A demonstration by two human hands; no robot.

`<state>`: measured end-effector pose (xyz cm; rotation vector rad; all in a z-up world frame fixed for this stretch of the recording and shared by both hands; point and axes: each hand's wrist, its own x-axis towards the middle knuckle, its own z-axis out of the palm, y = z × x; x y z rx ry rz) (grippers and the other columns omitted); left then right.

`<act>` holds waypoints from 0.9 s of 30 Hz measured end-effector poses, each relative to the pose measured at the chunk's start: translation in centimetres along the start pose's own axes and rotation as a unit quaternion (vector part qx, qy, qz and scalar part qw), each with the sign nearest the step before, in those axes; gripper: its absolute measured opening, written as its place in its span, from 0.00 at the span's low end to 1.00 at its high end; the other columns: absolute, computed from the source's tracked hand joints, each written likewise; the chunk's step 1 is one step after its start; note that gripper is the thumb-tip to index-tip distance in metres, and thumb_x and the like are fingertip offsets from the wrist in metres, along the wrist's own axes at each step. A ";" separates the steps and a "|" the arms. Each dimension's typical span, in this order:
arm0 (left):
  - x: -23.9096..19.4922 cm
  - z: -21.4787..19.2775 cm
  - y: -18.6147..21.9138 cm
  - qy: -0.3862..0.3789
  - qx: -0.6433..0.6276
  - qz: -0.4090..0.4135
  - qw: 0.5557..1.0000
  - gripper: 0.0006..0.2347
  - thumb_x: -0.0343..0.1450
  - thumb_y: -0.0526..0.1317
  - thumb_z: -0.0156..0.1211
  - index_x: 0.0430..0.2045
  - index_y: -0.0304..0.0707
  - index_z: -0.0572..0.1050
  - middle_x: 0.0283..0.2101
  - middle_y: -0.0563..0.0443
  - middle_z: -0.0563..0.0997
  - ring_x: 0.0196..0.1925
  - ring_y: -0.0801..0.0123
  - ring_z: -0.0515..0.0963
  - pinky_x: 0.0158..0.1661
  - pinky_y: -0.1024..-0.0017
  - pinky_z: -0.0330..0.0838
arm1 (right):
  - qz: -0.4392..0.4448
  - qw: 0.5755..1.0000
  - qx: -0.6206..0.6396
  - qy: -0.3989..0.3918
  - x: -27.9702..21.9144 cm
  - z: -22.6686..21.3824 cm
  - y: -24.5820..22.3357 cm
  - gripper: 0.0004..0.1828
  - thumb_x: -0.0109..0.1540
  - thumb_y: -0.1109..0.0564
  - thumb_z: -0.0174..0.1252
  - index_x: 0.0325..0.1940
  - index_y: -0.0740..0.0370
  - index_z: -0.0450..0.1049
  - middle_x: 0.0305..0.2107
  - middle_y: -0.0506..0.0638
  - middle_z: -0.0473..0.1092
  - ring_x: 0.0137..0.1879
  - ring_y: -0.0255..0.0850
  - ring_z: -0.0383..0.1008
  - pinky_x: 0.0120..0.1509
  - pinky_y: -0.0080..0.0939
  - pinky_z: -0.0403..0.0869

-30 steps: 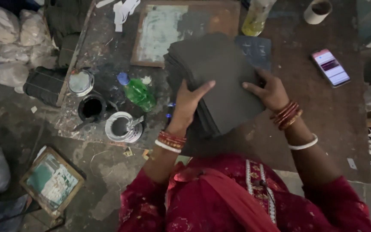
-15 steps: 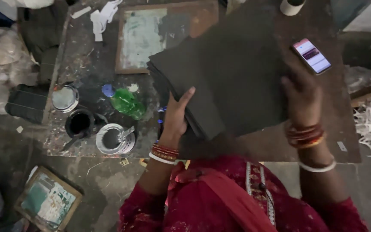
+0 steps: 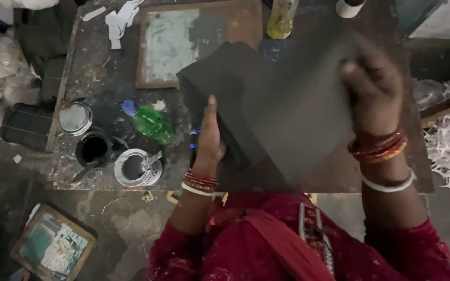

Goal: Sorting and counting black cardstock sheets at a print shop workstation.

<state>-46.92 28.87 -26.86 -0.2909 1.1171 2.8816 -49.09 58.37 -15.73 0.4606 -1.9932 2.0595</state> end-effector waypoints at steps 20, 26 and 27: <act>-0.8 1.2 0.3 0.053 0.104 0.007 0.993 0.35 0.62 0.32 0.70 0.66 0.28 0.60 0.60 0.37 0.74 0.60 0.51 0.76 0.58 0.56 0.73 | -0.012 0.882 -0.462 -0.087 -0.2 1.6 7.0 0.19 0.65 0.52 0.63 0.58 0.60 0.77 0.42 0.60 0.72 0.44 0.57 0.75 0.48 0.53 0.73; -0.8 1.2 0.4 0.043 0.102 0.002 0.994 0.36 0.63 0.31 0.70 0.67 0.29 0.57 0.62 0.36 0.72 0.63 0.49 0.74 0.60 0.57 0.71 | -0.071 0.826 -0.550 -0.099 0.1 2.3 7.8 0.17 0.65 0.48 0.63 0.54 0.57 0.80 0.43 0.57 0.73 0.48 0.55 0.75 0.49 0.53 0.74; -0.7 1.2 0.5 0.053 0.101 -0.009 0.993 0.37 0.62 0.32 0.70 0.67 0.30 0.56 0.61 0.35 0.72 0.62 0.47 0.74 0.59 0.55 0.73 | -0.030 0.835 -0.541 -0.093 0.2 2.6 7.4 0.16 0.64 0.48 0.64 0.52 0.58 0.80 0.42 0.57 0.73 0.47 0.55 0.76 0.48 0.54 0.74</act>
